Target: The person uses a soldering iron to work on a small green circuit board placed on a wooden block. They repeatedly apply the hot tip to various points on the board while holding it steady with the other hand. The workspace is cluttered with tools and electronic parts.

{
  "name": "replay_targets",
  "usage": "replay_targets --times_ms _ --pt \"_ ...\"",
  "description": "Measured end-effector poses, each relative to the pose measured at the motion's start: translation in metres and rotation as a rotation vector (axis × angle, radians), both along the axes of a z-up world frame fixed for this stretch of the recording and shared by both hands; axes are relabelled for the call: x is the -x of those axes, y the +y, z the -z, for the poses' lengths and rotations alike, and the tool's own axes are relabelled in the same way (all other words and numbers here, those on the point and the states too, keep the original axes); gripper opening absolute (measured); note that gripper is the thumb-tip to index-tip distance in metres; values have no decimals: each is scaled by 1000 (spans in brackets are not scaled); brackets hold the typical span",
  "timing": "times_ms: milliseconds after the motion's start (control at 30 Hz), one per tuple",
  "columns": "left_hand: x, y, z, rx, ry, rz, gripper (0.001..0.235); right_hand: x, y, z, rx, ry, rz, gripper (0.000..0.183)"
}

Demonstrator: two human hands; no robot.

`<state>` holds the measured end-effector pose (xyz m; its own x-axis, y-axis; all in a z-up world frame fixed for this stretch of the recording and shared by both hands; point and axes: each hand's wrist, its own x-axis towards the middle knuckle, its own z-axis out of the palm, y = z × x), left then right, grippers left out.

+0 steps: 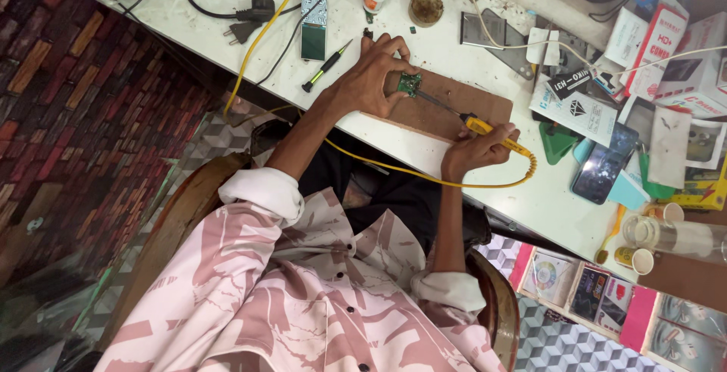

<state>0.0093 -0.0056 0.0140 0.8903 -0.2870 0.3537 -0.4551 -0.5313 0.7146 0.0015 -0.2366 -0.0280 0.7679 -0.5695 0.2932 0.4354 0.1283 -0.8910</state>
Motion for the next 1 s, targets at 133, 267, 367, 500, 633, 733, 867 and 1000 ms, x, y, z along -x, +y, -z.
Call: replay_targets --times_ms 133,267,367,500,633,733,867,1000 --pt "2 1 5 2 -24 5 47 2 -2 5 -37 11 44 39" --pt "-1 1 6 14 -12 1 45 -3 -7 10 -51 -39 29 41" --pt "0 0 9 11 -7 -3 44 -5 -12 16 -59 -40 38 42" --pt "-2 1 13 13 -9 -3 44 -9 -15 22 -86 -50 39 44" --pt "-5 1 19 20 -15 -3 44 -13 -22 24 -187 2 82 42" --pt "-5 -1 22 18 -15 1 45 -13 -26 22 -179 -12 83 42" --pt "-3 -1 24 19 -12 -2 44 -11 -24 20 -172 -5 39 41" --pt "-5 1 26 43 -28 0 43 -9 -19 18 -129 -63 -46 43"
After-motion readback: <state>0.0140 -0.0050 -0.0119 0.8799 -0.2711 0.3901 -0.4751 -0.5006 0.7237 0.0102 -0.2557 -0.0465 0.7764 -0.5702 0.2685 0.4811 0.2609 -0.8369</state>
